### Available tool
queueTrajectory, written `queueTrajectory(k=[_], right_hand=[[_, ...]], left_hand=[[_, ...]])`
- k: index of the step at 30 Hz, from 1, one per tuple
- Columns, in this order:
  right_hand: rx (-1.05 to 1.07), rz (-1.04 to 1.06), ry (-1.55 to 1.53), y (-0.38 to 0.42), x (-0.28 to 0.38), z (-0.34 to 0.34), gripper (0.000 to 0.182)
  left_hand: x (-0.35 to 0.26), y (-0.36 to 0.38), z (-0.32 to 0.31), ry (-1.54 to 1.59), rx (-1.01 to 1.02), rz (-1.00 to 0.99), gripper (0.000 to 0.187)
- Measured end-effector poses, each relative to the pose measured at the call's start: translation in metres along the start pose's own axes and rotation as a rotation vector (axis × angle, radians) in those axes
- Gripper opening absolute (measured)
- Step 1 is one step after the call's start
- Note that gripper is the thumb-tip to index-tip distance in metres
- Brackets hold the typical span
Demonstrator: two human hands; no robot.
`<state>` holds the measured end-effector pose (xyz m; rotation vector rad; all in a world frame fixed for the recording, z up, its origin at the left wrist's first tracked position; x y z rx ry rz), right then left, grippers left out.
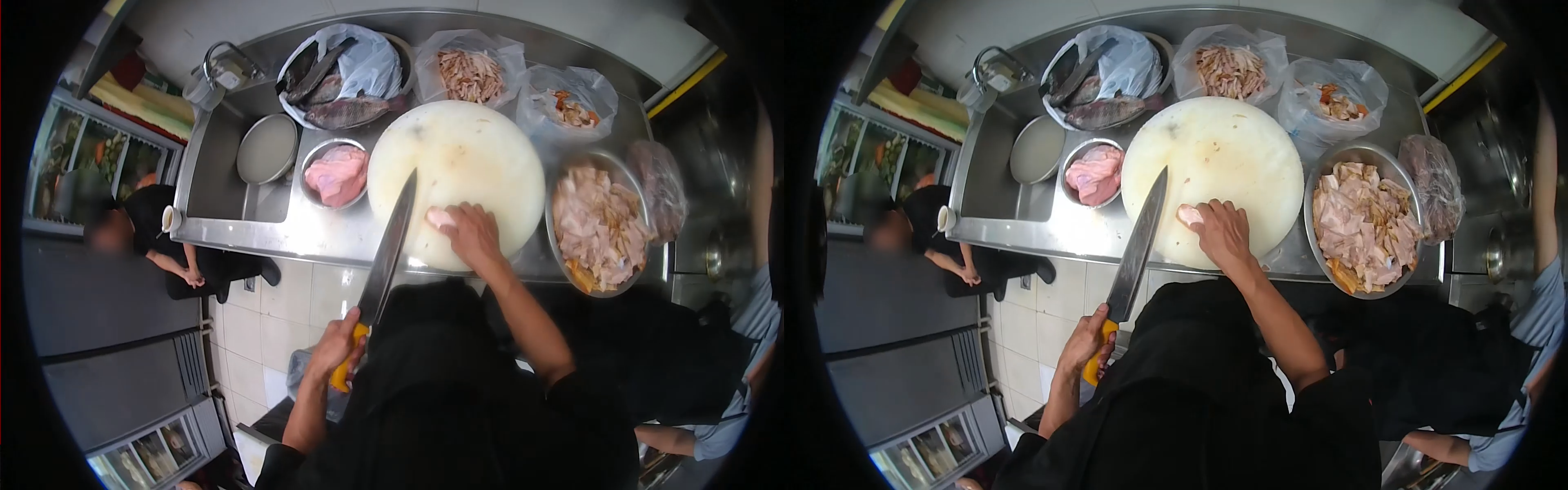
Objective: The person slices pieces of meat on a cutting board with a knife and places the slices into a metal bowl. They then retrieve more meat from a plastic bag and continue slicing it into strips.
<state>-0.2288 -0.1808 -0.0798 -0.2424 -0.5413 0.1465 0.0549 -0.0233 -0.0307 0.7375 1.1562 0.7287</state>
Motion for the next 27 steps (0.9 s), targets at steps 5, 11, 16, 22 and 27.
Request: queueTrajectory(k=[5,11,16,22,27], right_hand=[[-0.067,-0.013,-0.052,0.005,-0.001,-0.007,0.023],[-0.108,-0.010,-0.052,0.003,-0.002,-0.008,0.021],[-0.120,-0.049,-0.101,0.000,0.002,-0.002,0.021],[-0.090,-0.079,-0.161,-0.003,-0.001,-0.005,0.022],[-0.034,-0.088,-0.187,-0.005,-0.001,-0.005,0.018]], left_hand=[[0.007,0.002,0.005,-0.061,0.094,0.026,0.072],[0.017,-0.008,0.008,-0.051,0.163,0.031,0.073],[0.017,-0.008,0.009,0.033,0.163,0.038,0.072],[0.019,-0.018,0.014,0.034,0.127,0.114,0.072],[0.010,-0.041,0.011,0.014,0.273,0.053,0.071]])
Point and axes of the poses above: each hand's wrist, its own y-axis away from the middle knuckle, its own z-axis out of the back of the hand, x = y × z, the point moved 4 cm from there along -y, towards the middle knuckle, and after that the axes turned 10 degrees about -x, right-handed, at the moved point
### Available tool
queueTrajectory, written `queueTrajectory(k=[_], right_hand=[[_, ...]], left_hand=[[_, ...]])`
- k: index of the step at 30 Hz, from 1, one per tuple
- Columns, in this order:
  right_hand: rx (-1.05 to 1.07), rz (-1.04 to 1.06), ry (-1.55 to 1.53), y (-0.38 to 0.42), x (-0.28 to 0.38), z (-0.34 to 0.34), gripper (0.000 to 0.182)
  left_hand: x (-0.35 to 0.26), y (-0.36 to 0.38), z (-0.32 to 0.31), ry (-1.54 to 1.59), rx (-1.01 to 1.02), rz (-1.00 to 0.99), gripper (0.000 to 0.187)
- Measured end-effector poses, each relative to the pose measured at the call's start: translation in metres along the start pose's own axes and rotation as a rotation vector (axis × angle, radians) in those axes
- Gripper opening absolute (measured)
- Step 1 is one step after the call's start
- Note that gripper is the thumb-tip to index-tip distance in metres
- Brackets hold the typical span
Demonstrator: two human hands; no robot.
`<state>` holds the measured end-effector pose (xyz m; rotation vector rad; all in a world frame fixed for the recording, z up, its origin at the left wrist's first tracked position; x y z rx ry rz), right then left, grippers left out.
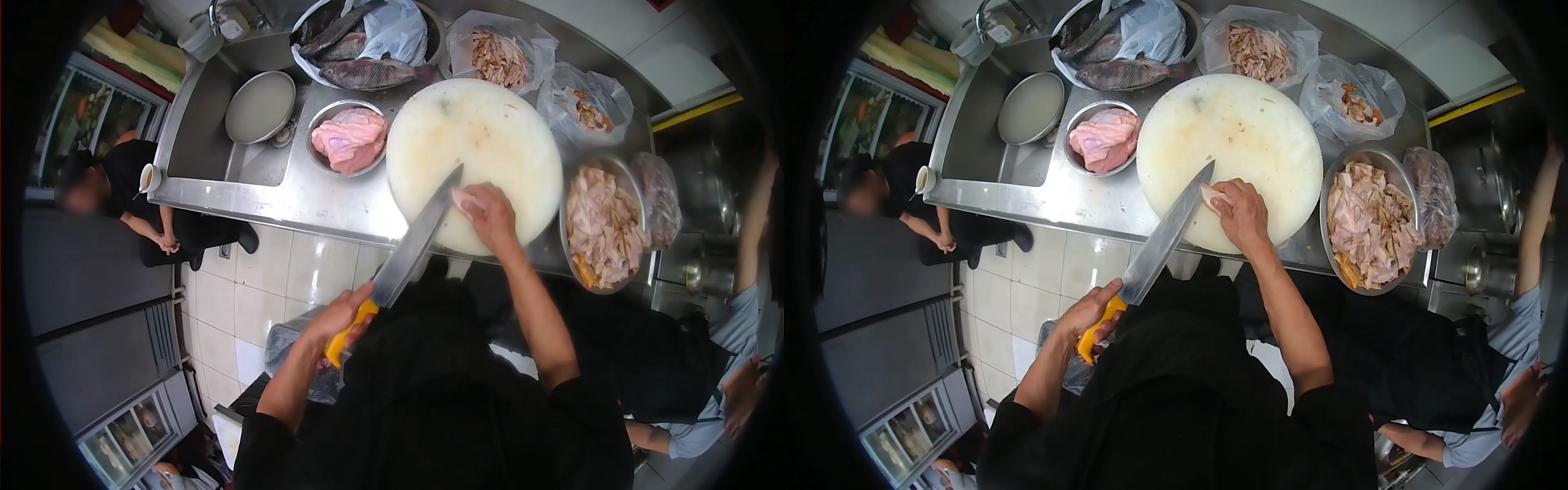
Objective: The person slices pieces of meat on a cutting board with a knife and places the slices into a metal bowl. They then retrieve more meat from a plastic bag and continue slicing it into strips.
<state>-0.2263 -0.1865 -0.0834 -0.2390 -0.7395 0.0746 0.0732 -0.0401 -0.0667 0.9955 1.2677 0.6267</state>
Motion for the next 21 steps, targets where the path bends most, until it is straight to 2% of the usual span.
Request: queueTrajectory(k=[6,11,21], right_hand=[[0.016,-0.003,-0.018,0.000,-0.004,-0.002,0.019],[-0.099,0.138,0.020,0.002,-0.003,-0.003,0.017],[-0.159,0.199,0.000,0.004,0.004,-0.001,0.012]], left_hand=[[-0.008,-0.019,-0.005,0.008,0.087,0.038,0.068],[0.000,-0.005,0.001,0.070,0.139,0.133,0.067],[-0.005,-0.021,-0.012,0.050,0.211,0.109,0.066]])
Point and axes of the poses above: each hand's wrist, its own y-axis away from the middle knuckle, its own z-axis out of the back of the hand, x = y × z, the point moved 4 cm from there along -y, towards the middle knuckle, and after that the axes turned 10 degrees about -x, right-handed, at the moved point
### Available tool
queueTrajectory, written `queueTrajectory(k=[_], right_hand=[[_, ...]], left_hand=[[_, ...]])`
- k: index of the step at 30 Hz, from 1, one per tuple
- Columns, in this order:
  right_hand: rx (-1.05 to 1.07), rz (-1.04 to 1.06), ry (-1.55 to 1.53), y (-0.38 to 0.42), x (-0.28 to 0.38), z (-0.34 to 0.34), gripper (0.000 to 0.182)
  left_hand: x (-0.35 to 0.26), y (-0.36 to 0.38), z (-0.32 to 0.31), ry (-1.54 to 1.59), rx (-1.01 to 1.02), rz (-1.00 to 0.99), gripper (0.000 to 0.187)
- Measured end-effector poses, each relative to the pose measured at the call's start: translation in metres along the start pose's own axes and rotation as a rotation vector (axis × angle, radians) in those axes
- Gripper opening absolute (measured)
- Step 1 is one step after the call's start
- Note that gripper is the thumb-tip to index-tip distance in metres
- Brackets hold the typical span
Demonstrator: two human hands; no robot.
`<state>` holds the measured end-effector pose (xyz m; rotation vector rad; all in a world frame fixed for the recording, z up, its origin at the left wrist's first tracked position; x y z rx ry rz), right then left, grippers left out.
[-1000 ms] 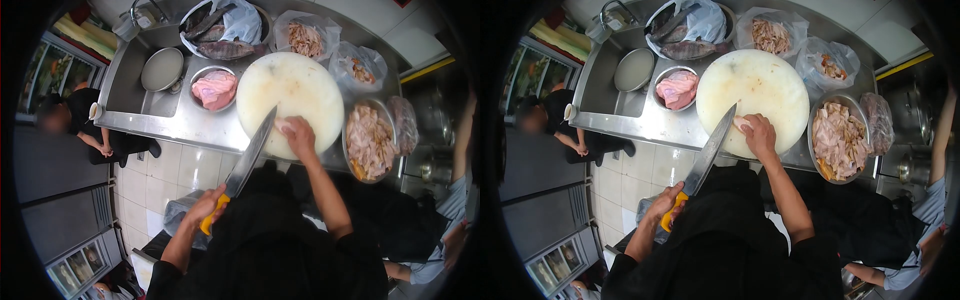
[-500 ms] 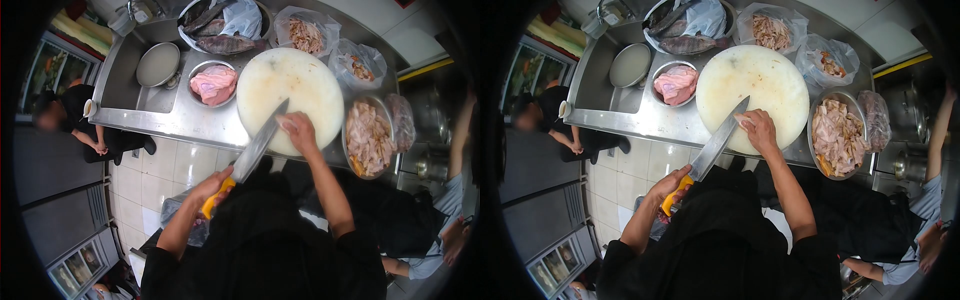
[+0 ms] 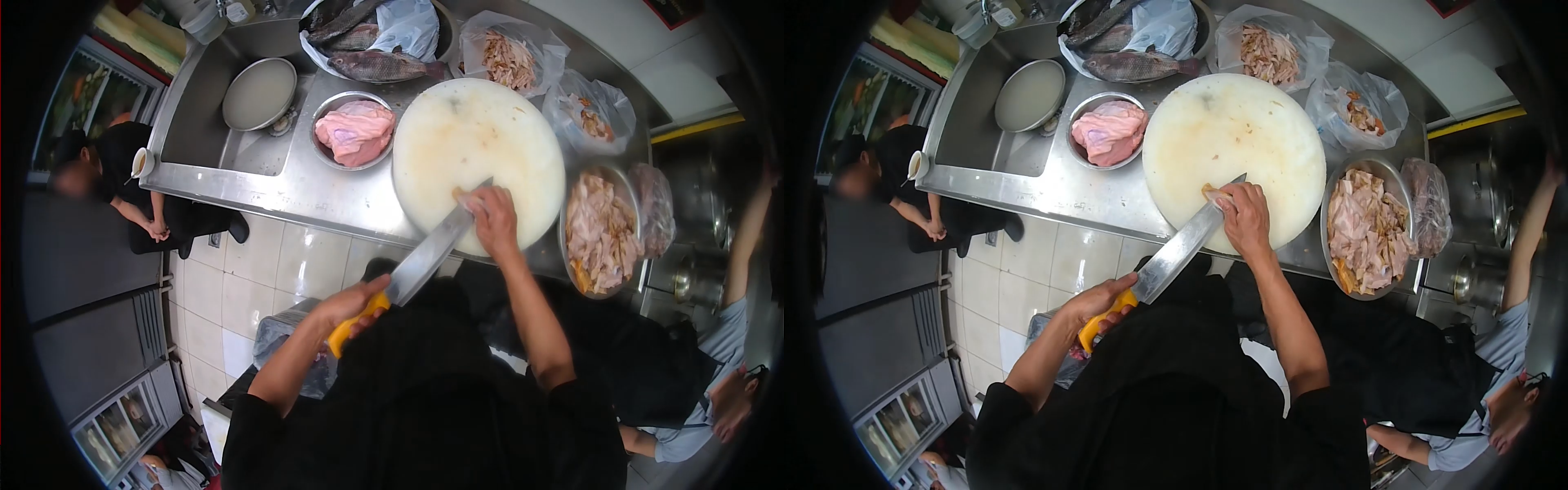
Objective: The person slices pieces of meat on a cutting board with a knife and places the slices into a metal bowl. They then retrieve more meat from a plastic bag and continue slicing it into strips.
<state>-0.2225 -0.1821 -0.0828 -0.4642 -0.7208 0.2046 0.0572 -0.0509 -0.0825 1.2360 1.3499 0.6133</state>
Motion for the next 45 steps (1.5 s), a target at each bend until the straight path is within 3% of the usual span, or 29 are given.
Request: queueTrajectory(k=[9,15,18,22,31,37,40,43,45], right_hand=[[-0.008,0.002,-0.023,0.005,-0.001,-0.001,0.016],[0.249,-0.328,-0.339,-0.006,-0.039,0.026,0.030],[0.469,-0.392,-0.096,-0.015,-0.017,0.055,0.038],[0.494,-0.311,-0.037,-0.011,-0.015,0.055,0.039],[0.379,-0.253,-0.014,0.001,-0.002,0.059,0.030],[0.277,-0.058,0.053,0.006,0.004,0.051,0.027],[0.429,-0.197,0.050,0.001,-0.002,0.046,0.026],[0.268,-0.310,-0.050,0.003,-0.016,0.048,0.023],[0.088,-0.565,-0.173,0.000,-0.034,0.060,0.024]], left_hand=[[-0.007,-0.012,-0.011,-0.091,0.065,-0.011,0.067],[-0.014,-0.013,-0.015,-0.172,0.062,-0.031,0.066],[-0.015,-0.010,-0.015,-0.187,0.032,-0.026,0.066],[-0.007,-0.006,-0.011,-0.158,0.012,0.014,0.066],[-0.006,-0.016,-0.022,-0.147,0.067,0.009,0.065],[-0.015,-0.033,-0.042,-0.136,0.119,-0.021,0.064],[-0.016,-0.032,-0.043,-0.149,0.090,-0.026,0.064],[-0.016,-0.024,-0.043,-0.154,0.055,-0.016,0.064],[-0.017,-0.013,-0.043,-0.161,0.020,-0.016,0.065]])
Point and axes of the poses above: each hand's wrist, its own y-axis away from the middle knuckle, its own z-axis out of the back of the hand, x = y × z, the point moved 4 cm from there along -y, towards the middle knuckle, and after that the axes turned 10 degrees about -x, right-handed, at the moved point
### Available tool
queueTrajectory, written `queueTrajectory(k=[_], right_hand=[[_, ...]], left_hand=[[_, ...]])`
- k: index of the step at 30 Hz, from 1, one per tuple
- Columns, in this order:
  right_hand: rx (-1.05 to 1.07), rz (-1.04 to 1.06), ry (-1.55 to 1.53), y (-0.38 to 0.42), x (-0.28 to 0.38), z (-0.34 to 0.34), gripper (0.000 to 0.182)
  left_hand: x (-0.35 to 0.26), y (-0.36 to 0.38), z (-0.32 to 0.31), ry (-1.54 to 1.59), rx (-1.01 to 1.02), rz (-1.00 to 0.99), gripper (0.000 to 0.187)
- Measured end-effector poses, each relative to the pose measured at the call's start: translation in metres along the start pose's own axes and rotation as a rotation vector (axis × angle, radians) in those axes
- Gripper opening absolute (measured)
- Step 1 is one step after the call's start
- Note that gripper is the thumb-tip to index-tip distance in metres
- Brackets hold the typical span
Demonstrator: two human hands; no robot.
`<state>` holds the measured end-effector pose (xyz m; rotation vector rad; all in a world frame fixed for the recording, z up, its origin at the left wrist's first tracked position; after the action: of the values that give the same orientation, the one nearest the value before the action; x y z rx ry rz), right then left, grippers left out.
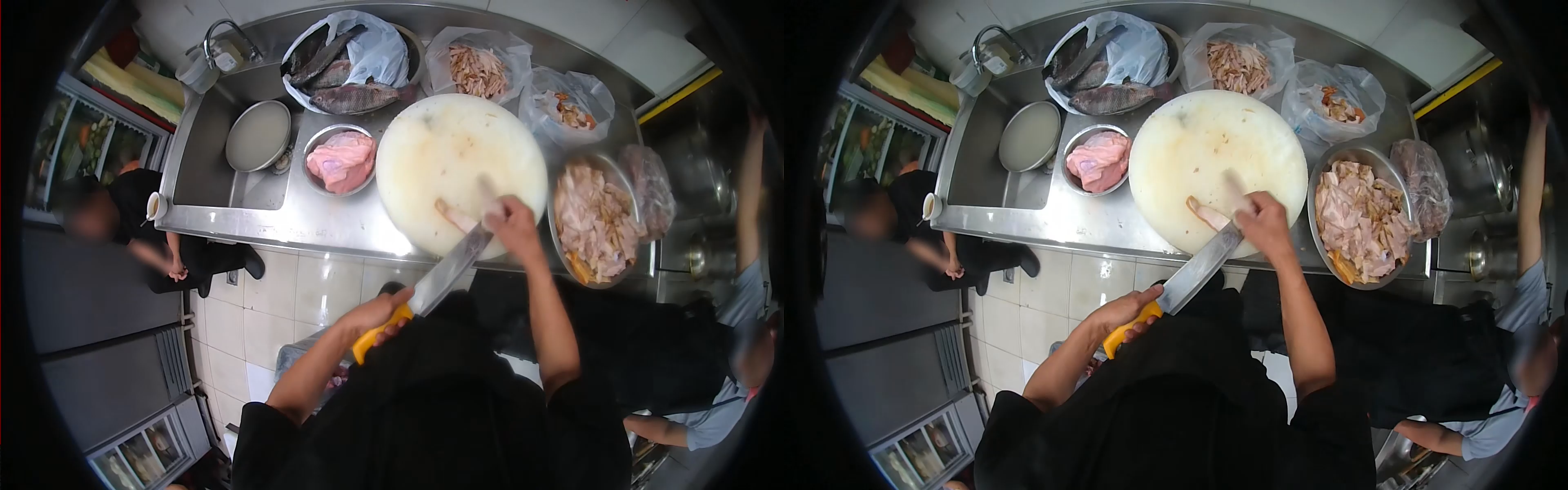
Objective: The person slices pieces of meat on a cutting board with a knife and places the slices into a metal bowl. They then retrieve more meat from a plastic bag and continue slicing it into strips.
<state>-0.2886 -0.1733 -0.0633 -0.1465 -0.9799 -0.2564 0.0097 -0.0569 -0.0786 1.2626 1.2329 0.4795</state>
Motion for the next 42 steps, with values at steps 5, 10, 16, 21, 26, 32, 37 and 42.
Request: queueTrajectory(k=[5,10,16,21,26,32,37,42], right_hand=[[0.030,-0.202,0.155,-0.027,-0.027,0.035,0.026],[-0.354,0.201,0.399,0.000,-0.008,0.026,0.045],[-0.110,0.414,0.144,0.055,-0.003,-0.015,0.031],[-0.079,0.400,-0.006,0.051,-0.004,-0.031,0.026],[-0.140,0.351,-0.093,0.052,-0.009,-0.032,0.028],[-0.091,0.211,-0.058,0.046,-0.004,-0.035,0.028],[-0.052,0.125,0.033,0.028,-0.010,-0.036,0.017],[-0.069,0.260,-0.055,0.015,0.016,-0.051,0.012]], left_hand=[[-0.016,0.049,0.004,-0.226,-0.267,-0.061,0.071],[-0.040,0.081,0.006,-0.529,-0.652,-0.294,0.078],[-0.034,0.070,-0.011,-0.699,-0.783,-0.409,0.081],[-0.040,0.076,-0.024,-0.725,-0.846,-0.377,0.074],[-0.054,0.095,-0.048,-0.652,-0.958,-0.523,0.062],[-0.032,0.077,-0.040,-0.863,-0.966,-0.311,0.062],[-0.033,0.091,-0.046,-0.666,-0.871,-0.161,0.068],[-0.029,0.098,-0.041,-0.445,-0.967,-0.232,0.069]])
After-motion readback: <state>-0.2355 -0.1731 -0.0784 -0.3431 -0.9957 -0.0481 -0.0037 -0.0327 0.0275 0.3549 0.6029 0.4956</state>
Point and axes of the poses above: each hand's wrist, its own y-axis away from the middle knuckle, its own z-axis out of the back of the hand, x = y × z, the point moved 4 cm from there along -y, towards the middle knuckle, and after that the axes turned 10 degrees about -x, right-handed, at the moved point
